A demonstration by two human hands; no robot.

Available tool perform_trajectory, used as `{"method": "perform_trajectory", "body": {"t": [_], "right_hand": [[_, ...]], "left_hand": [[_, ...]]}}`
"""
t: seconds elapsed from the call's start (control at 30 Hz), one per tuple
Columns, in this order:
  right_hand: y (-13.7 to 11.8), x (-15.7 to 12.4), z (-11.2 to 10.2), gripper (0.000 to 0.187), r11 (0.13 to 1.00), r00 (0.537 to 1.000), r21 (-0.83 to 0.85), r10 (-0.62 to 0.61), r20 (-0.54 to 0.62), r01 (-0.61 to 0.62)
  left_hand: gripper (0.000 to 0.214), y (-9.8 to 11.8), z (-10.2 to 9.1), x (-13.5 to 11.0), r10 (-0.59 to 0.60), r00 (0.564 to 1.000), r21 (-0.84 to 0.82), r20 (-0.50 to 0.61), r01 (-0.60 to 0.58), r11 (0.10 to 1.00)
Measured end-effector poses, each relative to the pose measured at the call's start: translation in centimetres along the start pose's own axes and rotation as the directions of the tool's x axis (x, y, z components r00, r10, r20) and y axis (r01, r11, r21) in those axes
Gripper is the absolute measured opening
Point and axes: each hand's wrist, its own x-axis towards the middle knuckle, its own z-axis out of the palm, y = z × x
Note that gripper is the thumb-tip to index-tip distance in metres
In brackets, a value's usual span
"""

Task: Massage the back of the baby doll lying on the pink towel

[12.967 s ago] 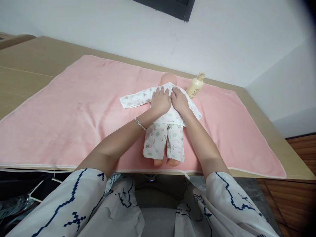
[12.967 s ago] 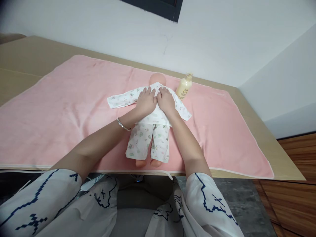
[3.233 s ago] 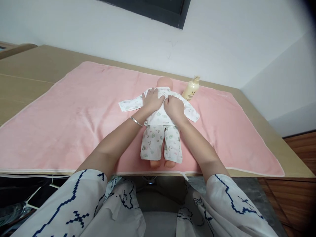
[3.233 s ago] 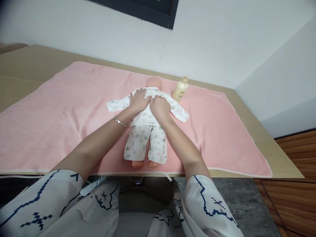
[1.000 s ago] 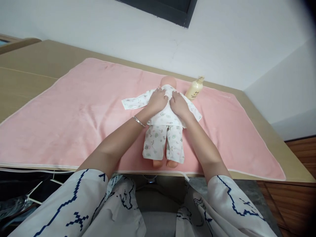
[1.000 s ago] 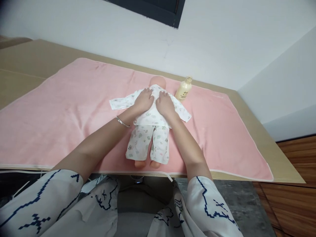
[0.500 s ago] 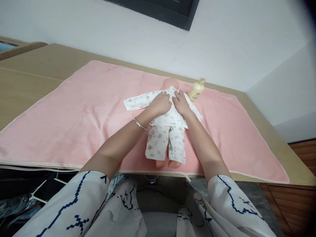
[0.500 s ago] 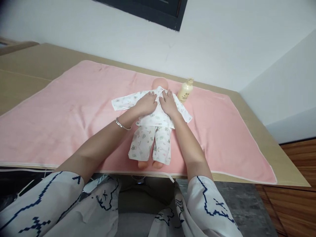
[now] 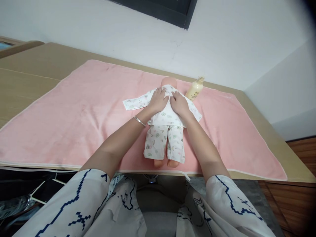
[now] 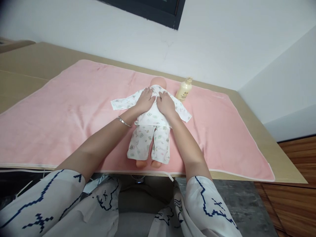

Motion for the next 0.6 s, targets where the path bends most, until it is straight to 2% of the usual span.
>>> {"method": "perform_trajectory", "body": {"t": [0.13, 0.4, 0.6], "right_hand": [[1.9, 1.1, 1.7, 0.057, 0.997, 1.000, 0.081, 0.022, -0.016, -0.021], [1.3, 0.8, 1.8, 0.059, 0.997, 0.999, 0.060, 0.043, -0.028, -0.041], [2.8, 1.2, 0.5, 0.058, 0.997, 0.998, 0.053, -0.061, 0.003, 0.061]], "left_hand": [[0.060, 0.1, 0.4, -0.3, 0.008, 0.999, 0.003, -0.043, -0.008, 1.000], [0.056, -0.3, 0.8, -0.2, 0.017, 0.996, -0.010, -0.092, -0.018, 1.000], [0.055, 2.7, -0.4, -2.1, -0.136, 0.989, 0.102, -0.056, 0.141, 0.985]]}}
